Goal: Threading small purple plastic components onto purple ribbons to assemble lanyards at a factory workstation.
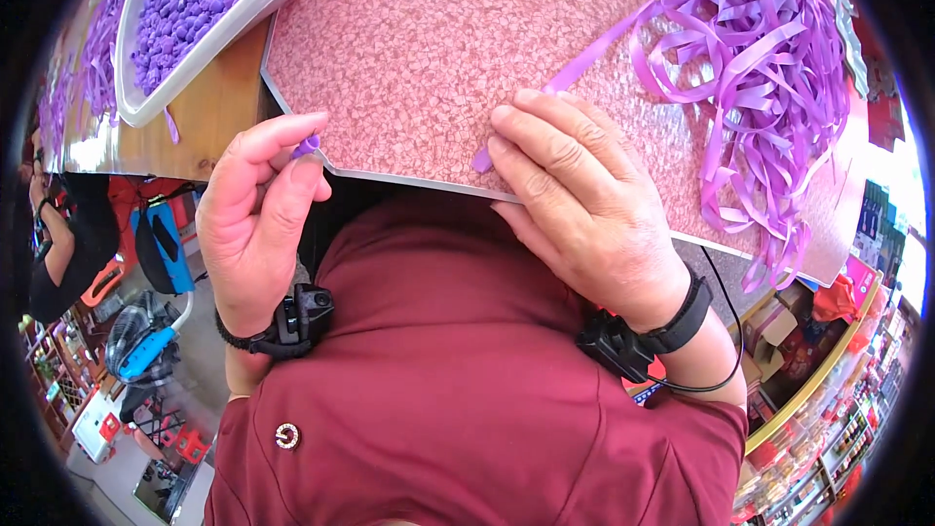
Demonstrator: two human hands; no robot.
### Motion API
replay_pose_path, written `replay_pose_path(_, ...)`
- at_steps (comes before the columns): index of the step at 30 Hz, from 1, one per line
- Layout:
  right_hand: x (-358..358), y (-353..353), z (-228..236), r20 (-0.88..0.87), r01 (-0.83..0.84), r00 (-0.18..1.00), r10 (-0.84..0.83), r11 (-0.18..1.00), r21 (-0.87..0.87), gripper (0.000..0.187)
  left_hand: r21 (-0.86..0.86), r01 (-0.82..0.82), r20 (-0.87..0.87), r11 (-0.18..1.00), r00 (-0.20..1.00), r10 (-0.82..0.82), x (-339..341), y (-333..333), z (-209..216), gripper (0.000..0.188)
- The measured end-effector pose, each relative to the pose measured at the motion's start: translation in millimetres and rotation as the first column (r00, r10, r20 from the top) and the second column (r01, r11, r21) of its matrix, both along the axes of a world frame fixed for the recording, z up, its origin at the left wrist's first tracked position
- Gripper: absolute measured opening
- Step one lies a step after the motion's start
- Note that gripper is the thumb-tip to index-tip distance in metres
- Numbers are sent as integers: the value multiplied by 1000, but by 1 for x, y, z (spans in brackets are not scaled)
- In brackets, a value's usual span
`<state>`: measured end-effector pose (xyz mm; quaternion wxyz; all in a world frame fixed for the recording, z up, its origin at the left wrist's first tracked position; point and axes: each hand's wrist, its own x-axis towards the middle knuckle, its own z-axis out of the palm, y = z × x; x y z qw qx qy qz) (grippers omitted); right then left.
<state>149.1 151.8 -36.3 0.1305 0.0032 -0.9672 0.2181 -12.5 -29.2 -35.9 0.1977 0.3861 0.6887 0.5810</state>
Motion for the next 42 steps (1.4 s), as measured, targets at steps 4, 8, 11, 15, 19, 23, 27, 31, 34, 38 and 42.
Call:
replay_pose_path(4, 5, 0, -10, -116, -28, 993, 36, 997, 70, 34, -11, 1, -3, 1000, 1000, -1, 2, 2, 1, 21)
replay_pose_path(8, 3, 0, -10, -190, -71, 979, 78, 997, 44, 28, -46, -11, 37, 999, 999, 13, 5, 2, 5, 20)
replay_pose_path(11, -2, 1, -9, -197, -90, 977, 77, 994, -55, 23, -81, 37, 39, 996, 999, -34, 6, 2, 10, 21)
replay_pose_path(15, -12, 0, 4, -143, -91, 989, 39, 920, -381, 15, -169, 212, -47, 963, 974, -222, 6, 3, 18, 21)
replay_pose_path(19, -13, -6, 12, -25, -16, 1000, -1, 715, -699, 10, -158, 310, -32, 938, 947, -318, 8, 6, 27, 22)
replay_pose_path(23, -19, -16, 16, -13, 26, 997, -72, 509, -860, 13, -110, 320, 15, 941, 947, -320, 10, 8, 30, 23)
replay_pose_path(27, -19, -16, 15, -22, 15, 998, -64, 527, -850, 13, -77, 316, 43, 946, 949, -313, 11, 10, 28, 25)
replay_pose_path(31, -20, -16, 15, -30, 13, 997, -69, 559, -829, 12, -100, 348, 79, 932, 937, -341, 9, 12, 28, 30)
replay_pose_path(34, -21, -16, 14, -38, 6, 997, -62, 590, -807, 12, -90, 357, 61, 930, 934, -353, 9, 13, 25, 32)
replay_pose_path(38, -21, -16, 12, -46, -11, 998, -45, 588, -809, 13, -76, 369, 44, 926, 930, -366, 6, 15, 23, 31)
replay_pose_path(42, -21, -18, 11, -35, 16, 997, -70, 613, -790, 13, -60, 359, 73, 931, 932, -355, 7, 14, 20, 31)
